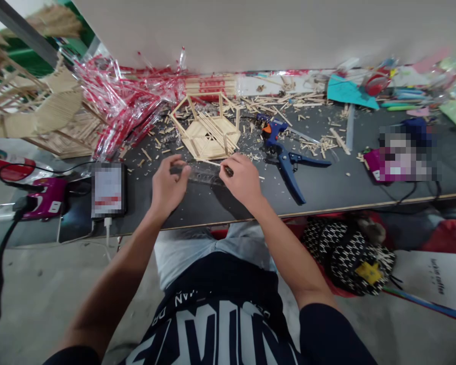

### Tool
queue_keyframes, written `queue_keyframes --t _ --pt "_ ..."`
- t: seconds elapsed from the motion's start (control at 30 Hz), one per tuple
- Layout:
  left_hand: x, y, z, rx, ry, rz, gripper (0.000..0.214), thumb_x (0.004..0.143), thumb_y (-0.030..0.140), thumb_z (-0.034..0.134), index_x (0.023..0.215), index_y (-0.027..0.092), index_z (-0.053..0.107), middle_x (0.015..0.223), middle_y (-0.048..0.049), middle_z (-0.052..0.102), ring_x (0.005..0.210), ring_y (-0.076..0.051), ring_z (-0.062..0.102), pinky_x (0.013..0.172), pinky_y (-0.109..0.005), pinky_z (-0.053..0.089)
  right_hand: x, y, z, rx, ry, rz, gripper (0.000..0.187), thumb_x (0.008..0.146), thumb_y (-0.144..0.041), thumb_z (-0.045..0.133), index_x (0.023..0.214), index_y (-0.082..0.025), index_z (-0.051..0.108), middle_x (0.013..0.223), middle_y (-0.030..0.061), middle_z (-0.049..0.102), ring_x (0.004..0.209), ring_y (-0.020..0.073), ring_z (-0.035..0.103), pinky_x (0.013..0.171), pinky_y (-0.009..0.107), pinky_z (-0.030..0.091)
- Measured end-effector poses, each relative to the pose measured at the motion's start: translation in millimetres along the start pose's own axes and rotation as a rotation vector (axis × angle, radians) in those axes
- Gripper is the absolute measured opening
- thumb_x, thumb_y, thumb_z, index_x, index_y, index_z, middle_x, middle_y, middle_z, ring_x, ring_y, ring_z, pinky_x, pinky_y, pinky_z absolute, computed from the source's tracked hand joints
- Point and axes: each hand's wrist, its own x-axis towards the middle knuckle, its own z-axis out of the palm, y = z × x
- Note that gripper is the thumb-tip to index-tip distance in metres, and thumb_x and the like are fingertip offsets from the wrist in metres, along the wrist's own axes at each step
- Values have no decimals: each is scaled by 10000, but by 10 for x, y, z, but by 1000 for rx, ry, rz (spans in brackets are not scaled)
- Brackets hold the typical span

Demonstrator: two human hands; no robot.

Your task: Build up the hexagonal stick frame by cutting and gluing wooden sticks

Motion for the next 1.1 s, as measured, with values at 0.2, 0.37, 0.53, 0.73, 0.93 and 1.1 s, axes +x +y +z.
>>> queue_keyframes --t 0.2,0.37,0.53,0.73,0.93,1.1 --pt "-2 234 -32 616 -173 603 331 1043 227 498 1322 244 676 1238 -138 742 1200 -313 650 1009 -460 509 -48 44 36 -91 -128 -102 178 890 -134 578 808 -213 715 869 80 719 872 241 627 804 367 500" --pt "161 206 139 718 -416 816 241 1006 121 500 1077 149 728 923 -123 752 903 -271 709 804 -382 524 -50 7 25 -80 -94 -169 199 897 -119 575 836 -197 748 865 87 732 837 232 624 795 365 501" --pt "135 74 161 680 -241 893 293 1022 88 420 1100 126 701 859 -95 734 815 -239 689 725 -353 491 -8 -17 34 -24 -96 -168 207 922 -145 591 899 -203 788 913 81 783 839 218 663 814 367 522" --pt "77 68 178 683 -164 869 302 1024 72 402 1069 119 698 862 -105 742 793 -229 679 728 -349 486 32 -2 45 4 -116 -140 203 929 -175 613 909 -223 810 947 59 818 839 207 683 828 370 518" --pt "77 59 190 721 -132 881 313 1041 98 393 1083 118 703 843 -95 743 771 -218 680 697 -345 466 70 -13 6 24 -143 -149 198 911 -158 625 887 -226 810 914 53 807 819 202 674 830 374 505" --pt "82 45 196 717 -159 880 333 1042 92 380 1045 133 710 849 -96 746 776 -222 680 685 -357 456 55 -13 2 36 -152 -116 209 910 -151 620 900 -225 815 860 50 765 810 200 653 823 372 497"
